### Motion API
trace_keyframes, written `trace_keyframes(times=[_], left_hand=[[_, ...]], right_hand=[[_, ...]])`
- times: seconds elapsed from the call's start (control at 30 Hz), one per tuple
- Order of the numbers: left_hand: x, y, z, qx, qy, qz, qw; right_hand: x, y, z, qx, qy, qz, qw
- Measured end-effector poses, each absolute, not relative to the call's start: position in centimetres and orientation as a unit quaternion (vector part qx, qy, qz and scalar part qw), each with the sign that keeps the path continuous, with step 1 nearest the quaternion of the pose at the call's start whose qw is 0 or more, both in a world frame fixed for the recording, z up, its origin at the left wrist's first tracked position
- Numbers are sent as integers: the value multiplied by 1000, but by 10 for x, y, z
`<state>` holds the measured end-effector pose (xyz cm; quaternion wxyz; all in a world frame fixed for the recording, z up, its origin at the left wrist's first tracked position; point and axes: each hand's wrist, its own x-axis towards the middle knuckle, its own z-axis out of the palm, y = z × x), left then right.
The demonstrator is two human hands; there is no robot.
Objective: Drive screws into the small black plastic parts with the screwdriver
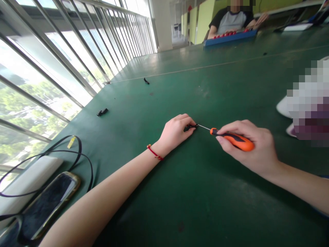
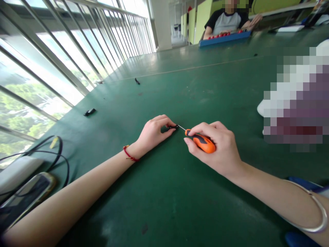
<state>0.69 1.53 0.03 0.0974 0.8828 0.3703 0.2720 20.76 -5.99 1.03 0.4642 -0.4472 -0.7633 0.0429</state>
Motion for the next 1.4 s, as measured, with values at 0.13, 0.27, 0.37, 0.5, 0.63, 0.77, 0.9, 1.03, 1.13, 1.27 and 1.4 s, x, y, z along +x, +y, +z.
trace_keyframes(times=[0.13,0.27,0.37,0.5,0.63,0.77,0.9,1.03,1.13,1.27,1.4], left_hand=[[7,15,0,879,377,274,102],[7,16,-1,867,396,279,119],[7,17,-1,852,414,287,141],[7,19,0,836,423,301,180],[5,22,5,837,411,286,219],[2,27,13,852,403,247,225],[2,32,17,867,390,229,210],[2,34,16,860,393,232,227],[2,34,14,844,403,239,259],[3,35,13,830,409,243,290],[4,38,13,824,407,235,316]], right_hand=[[208,-56,6,-475,-774,92,409],[207,-52,4,-501,-781,145,345],[206,-51,4,-500,-776,162,349],[207,-50,6,-505,-772,156,353],[207,-50,6,-522,-774,150,324],[208,-50,3,-524,-785,128,305],[208,-48,0,-523,-794,113,288],[208,-47,1,-512,-809,109,265],[209,-46,2,-507,-817,105,252],[210,-45,1,-501,-824,100,244],[210,-44,-2,-497,-829,103,236]])
